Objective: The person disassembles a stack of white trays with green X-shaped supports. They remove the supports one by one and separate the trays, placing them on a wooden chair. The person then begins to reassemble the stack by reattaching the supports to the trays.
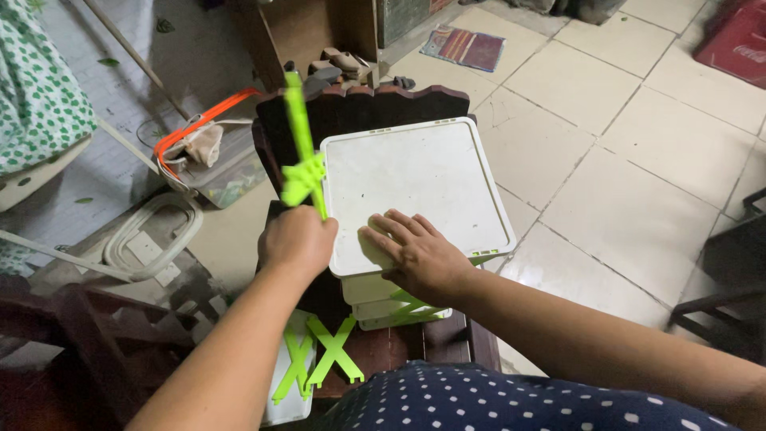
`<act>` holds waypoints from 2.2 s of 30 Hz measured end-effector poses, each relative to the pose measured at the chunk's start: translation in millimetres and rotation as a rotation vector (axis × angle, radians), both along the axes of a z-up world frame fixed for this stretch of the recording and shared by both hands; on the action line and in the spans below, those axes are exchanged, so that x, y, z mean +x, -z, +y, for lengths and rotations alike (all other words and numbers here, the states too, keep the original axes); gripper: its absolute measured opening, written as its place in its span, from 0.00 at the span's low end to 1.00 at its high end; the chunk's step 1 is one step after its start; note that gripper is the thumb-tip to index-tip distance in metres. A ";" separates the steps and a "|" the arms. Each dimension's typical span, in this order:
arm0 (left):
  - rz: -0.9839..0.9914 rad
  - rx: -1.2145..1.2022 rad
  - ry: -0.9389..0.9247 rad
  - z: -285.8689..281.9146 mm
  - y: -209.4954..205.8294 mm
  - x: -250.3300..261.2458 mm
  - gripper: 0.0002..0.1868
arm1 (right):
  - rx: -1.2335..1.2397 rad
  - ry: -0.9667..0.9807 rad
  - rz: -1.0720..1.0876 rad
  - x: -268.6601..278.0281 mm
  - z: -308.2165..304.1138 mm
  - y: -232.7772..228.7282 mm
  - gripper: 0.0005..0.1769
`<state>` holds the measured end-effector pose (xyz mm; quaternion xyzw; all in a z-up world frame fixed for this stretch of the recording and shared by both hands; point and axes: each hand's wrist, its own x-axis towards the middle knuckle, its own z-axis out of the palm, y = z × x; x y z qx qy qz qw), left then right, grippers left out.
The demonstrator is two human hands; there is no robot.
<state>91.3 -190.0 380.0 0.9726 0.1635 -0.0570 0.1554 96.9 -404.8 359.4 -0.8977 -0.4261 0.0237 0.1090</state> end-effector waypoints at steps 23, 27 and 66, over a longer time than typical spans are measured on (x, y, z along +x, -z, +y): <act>-0.063 -0.177 -0.007 10.3 -23.0 -6.2 0.22 | 0.095 -0.020 0.005 -3.7 -0.7 -2.0 0.46; -0.021 -0.212 0.011 2.7 -11.5 -18.8 0.22 | 0.099 -0.020 0.016 -5.7 -1.7 -3.0 0.47; -0.002 -0.561 -0.111 13.1 36.1 -62.9 0.22 | 0.724 0.975 1.192 -29.2 -64.7 77.3 0.25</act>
